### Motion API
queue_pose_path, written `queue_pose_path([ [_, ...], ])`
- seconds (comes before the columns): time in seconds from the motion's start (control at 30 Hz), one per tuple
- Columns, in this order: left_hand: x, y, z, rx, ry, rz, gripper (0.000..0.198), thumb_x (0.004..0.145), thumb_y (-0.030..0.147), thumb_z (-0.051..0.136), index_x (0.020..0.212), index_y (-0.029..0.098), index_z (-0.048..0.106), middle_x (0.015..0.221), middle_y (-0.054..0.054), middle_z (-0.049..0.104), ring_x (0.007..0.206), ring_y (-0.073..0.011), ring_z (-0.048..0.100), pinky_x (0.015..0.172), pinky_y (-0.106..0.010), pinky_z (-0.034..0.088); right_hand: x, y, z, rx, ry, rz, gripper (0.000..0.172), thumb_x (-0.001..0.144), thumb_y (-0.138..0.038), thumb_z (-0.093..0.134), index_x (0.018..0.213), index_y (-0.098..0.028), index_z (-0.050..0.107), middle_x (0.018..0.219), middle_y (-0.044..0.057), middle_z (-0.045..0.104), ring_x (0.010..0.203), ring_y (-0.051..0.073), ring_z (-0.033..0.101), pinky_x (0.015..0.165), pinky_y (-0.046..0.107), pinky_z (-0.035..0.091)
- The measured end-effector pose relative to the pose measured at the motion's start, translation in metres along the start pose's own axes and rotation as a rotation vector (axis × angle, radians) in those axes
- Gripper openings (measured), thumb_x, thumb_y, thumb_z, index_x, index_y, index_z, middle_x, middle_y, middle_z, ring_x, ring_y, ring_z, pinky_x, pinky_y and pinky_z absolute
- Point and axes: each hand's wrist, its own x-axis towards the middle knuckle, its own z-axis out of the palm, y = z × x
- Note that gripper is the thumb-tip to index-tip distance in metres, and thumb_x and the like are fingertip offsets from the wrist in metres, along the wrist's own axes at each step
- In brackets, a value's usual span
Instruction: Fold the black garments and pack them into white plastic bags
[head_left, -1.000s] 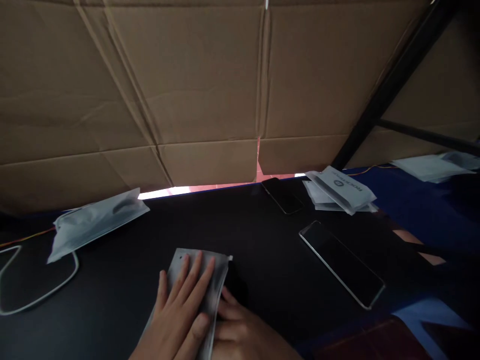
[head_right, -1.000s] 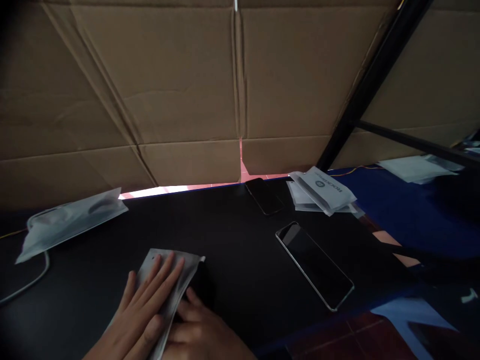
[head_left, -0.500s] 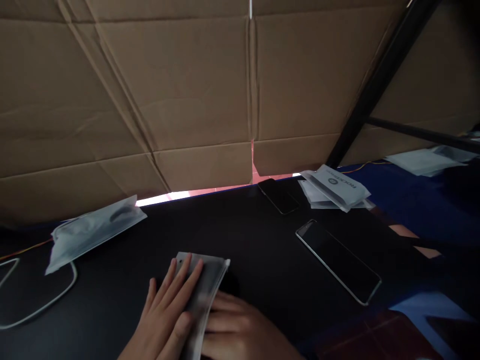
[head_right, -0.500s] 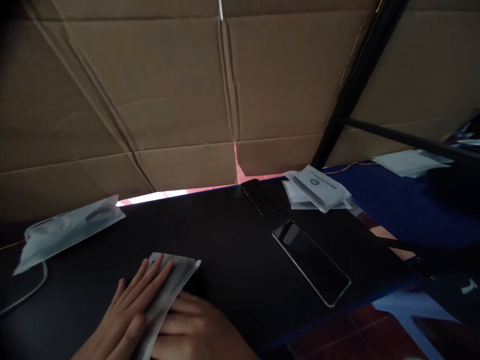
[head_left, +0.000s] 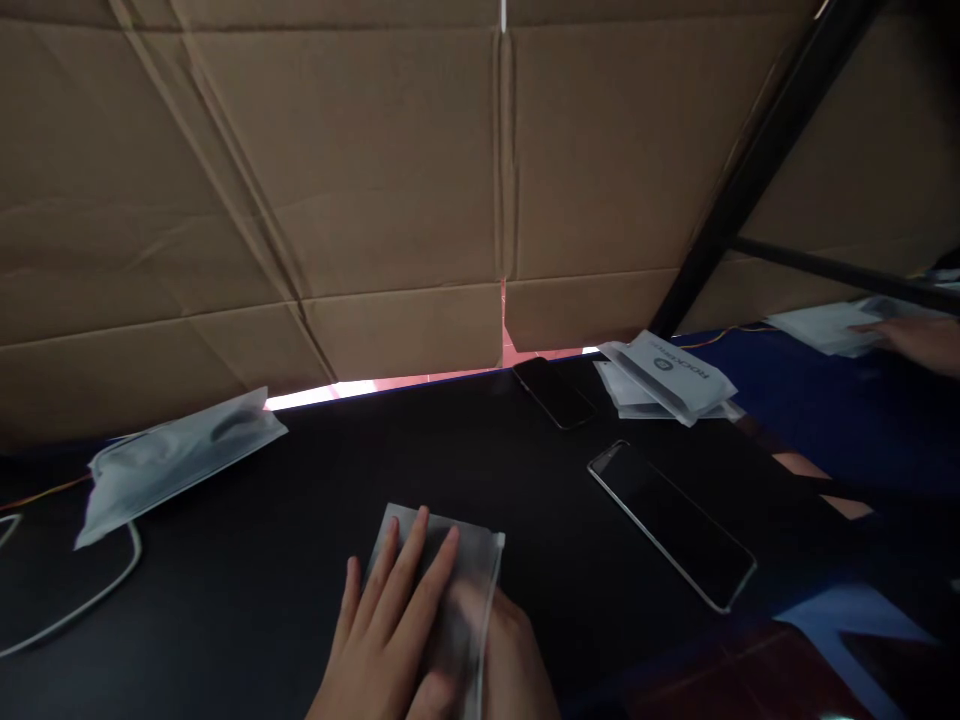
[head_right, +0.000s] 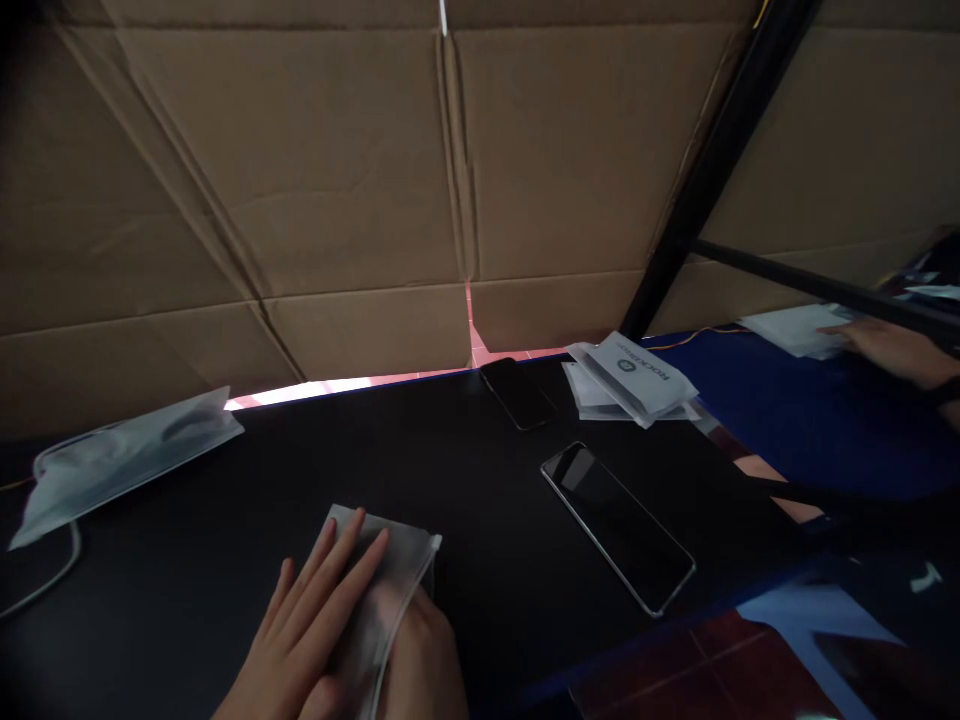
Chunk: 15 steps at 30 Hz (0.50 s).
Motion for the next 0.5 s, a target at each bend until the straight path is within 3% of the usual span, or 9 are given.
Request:
queue_pose_path([
  [0.1, -0.002, 0.0, 0.001, 0.035, -0.025, -0.016, 0.071, 0.105, 0.054, 0.049, 0.172, 0.042, 0.029, 0.178, -0.002, 0.041, 0.169, -0.0418, 0.024, 0.123, -0.075, 0.041, -0.004, -0.003, -0.017, -0.132, -0.063, 0.029, 0.045, 0.081, 0.003, 0.063, 0.114, -0.024, 0.079, 0.12, 0.005, 0.08, 0.108, 0.023, 0.077, 0.094, 0.027, 0.057],
  [0.23, -0.005, 0.002, 0.007, 0.108, -0.11, 0.045, 0.074, 0.108, 0.05, 0.041, 0.176, 0.035, 0.016, 0.18, -0.01, 0.035, 0.166, -0.0458, 0.03, 0.111, -0.08, 0.05, -0.015, 0.002, -0.045, -0.291, -0.325, 0.145, 0.029, 0.077, -0.001, 0.074, 0.096, -0.023, 0.079, 0.095, 0.0, 0.08, 0.08, 0.017, 0.072, 0.07, 0.021, 0.051],
  [0.33, -0.007, 0.005, 0.011, 0.185, -0.099, 0.13, 0.077, 0.107, 0.053, 0.042, 0.176, 0.028, 0.018, 0.178, -0.016, 0.036, 0.163, -0.0524, 0.031, 0.106, -0.088, 0.047, -0.021, 0.004, -0.057, -0.305, -0.396, 0.17, 0.025, 0.078, -0.004, 0.076, 0.09, -0.025, 0.08, 0.082, -0.003, 0.079, 0.069, 0.014, 0.069, 0.058, 0.021, 0.043],
  [0.4, -0.005, 0.005, 0.01, 0.199, -0.087, 0.167, 0.076, 0.106, 0.053, 0.044, 0.174, 0.027, 0.025, 0.175, -0.019, 0.039, 0.159, -0.056, 0.036, 0.101, -0.092, 0.047, -0.022, 0.003, -0.062, -0.313, -0.3, 0.088, 0.022, 0.086, -0.01, 0.07, 0.091, -0.028, 0.081, 0.08, -0.003, 0.079, 0.069, 0.016, 0.071, 0.057, 0.022, 0.044],
  [0.5, 0.014, 0.005, -0.002, 0.104, -0.119, 0.146, 0.065, 0.107, 0.053, 0.045, 0.167, 0.028, 0.046, 0.17, -0.017, 0.049, 0.155, -0.0574, 0.043, 0.097, -0.095, 0.046, -0.016, 0.0, -0.069, -0.304, 0.02, -0.006, 0.027, 0.104, -0.031, 0.055, 0.107, -0.03, 0.082, 0.092, 0.003, 0.081, 0.076, 0.021, 0.075, 0.065, 0.029, 0.054],
])
